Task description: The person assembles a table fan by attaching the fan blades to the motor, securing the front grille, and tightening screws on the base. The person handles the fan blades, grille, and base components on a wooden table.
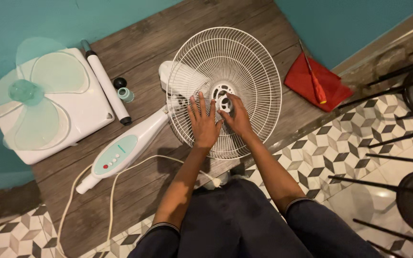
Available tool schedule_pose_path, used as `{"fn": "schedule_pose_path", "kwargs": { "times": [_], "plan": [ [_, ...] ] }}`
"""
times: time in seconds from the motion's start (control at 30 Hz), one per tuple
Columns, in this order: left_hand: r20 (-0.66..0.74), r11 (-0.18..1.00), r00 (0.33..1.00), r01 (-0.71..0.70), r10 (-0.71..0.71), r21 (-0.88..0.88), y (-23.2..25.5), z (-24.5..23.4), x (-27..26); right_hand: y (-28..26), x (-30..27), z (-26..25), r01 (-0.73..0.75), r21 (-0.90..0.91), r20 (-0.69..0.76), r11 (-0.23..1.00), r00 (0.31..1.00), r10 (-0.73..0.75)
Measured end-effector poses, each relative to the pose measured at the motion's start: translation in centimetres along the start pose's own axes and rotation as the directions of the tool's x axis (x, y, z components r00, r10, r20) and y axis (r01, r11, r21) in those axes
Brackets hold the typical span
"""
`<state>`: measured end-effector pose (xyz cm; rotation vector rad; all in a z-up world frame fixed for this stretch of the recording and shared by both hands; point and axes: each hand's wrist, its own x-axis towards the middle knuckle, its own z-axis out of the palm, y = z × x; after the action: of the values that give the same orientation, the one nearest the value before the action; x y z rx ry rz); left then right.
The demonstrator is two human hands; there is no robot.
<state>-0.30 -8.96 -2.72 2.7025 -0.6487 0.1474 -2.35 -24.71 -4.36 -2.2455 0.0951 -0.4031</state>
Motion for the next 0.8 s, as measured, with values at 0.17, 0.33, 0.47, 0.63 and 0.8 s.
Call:
{"fn": "schedule_pose_path", "kwargs": {
  "times": [0.17, 0.33, 0.47, 0.63, 0.8],
  "plan": [
    [0.035, 0.996, 0.997, 0.062, -0.064, 0.058, 2.2, 0.3, 1.6, 2.5, 2.0, -1.4, 0.096, 0.069, 0.032, 0.993, 0.995, -0.099],
    [0.068, 0.994, 0.992, 0.098, -0.101, 0.053, 4.1, 1.3, 4.2, 4.7, 3.9, -3.0, 0.038, 0.185, 0.055, 0.982, 0.997, -0.049],
    [0.098, 0.992, 0.989, 0.106, -0.113, 0.066, 5.6, 2.7, 6.0, 6.4, 5.1, -4.6, -0.03, 0.132, 0.077, 0.991, 0.997, 0.02],
    [0.143, 0.986, 0.977, 0.153, -0.161, 0.063, 7.6, 4.7, 7.2, 9.1, 5.8, -6.1, -0.014, 0.09, 0.096, 0.996, 0.995, 0.005],
    [0.153, 0.987, 0.976, 0.15, -0.156, 0.056, 8.5, 5.7, 7.9, 10.9, 6.6, -7.0, 0.045, 0.081, 0.101, 0.996, 0.993, -0.053]
  ]
}}
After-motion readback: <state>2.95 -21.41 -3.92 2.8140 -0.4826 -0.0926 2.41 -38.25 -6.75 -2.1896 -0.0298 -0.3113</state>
